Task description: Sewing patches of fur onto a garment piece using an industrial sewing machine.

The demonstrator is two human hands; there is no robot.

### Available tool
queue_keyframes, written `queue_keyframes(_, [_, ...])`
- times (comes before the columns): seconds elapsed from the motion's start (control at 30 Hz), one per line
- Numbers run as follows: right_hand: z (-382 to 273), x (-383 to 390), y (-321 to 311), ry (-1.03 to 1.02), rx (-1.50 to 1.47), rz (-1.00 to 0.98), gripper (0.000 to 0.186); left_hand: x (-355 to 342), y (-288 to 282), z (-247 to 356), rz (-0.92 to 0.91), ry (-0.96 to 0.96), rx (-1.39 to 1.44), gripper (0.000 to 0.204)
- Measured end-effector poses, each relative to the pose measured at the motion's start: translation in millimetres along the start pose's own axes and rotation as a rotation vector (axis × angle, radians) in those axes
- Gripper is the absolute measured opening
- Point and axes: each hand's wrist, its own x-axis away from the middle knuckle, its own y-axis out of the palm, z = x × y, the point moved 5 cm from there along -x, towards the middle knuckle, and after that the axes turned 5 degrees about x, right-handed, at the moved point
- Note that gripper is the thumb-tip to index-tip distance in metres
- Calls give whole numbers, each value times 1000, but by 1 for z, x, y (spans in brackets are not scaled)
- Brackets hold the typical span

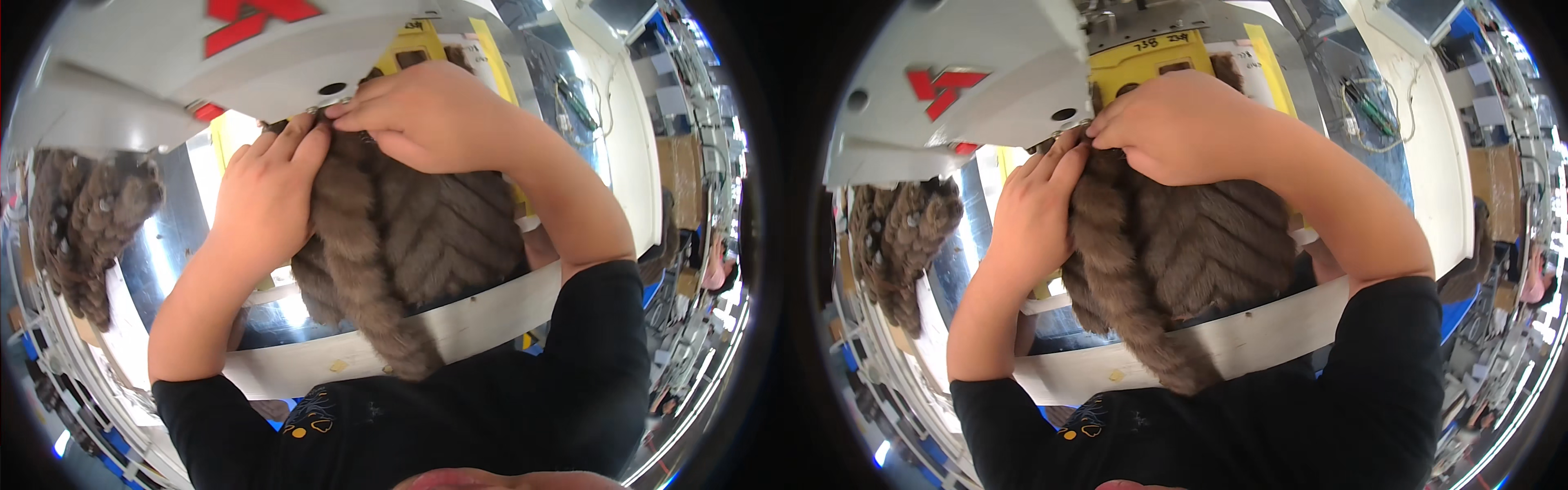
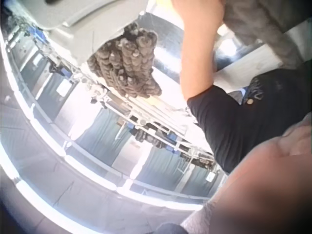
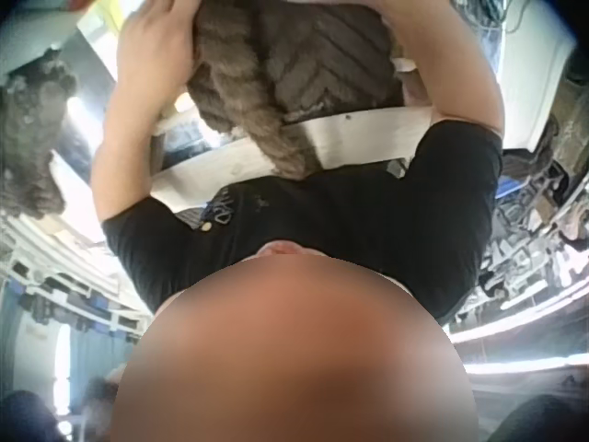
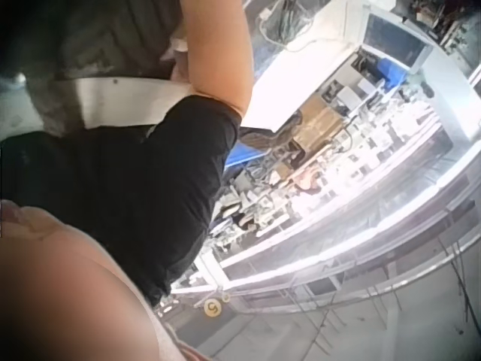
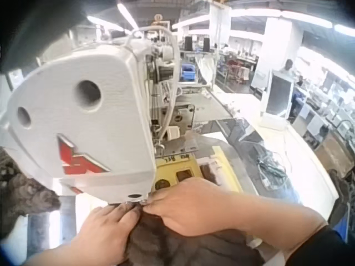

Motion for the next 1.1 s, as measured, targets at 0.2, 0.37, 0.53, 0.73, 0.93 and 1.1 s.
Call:
queue_keyframes(0.2, [3, 0, 9, 17, 26, -11, 28, -2, -2, -1, -18, -28, 7, 67])
queue_keyframes(0.37, [1, -3, 10, 46, 62, -89, 29, -5, -2, 0, -39, -16, -17, 67])
queue_keyframes(0.53, [-1, -4, 10, 48, 84, -110, 27, -6, -3, 2, -66, -5, -2, 68])
queue_keyframes(0.73, [-7, -7, 7, 81, 89, -177, 27, -4, -6, 6, -106, -27, 18, 71])
queue_keyframes(0.93, [-13, -6, 3, 94, 85, -243, 23, -1, -8, 12, -133, 5, -1, 67])
queue_keyframes(1.1, [-21, -3, 3, 66, 136, -237, 16, 4, -10, 18, -157, 42, -47, 60])
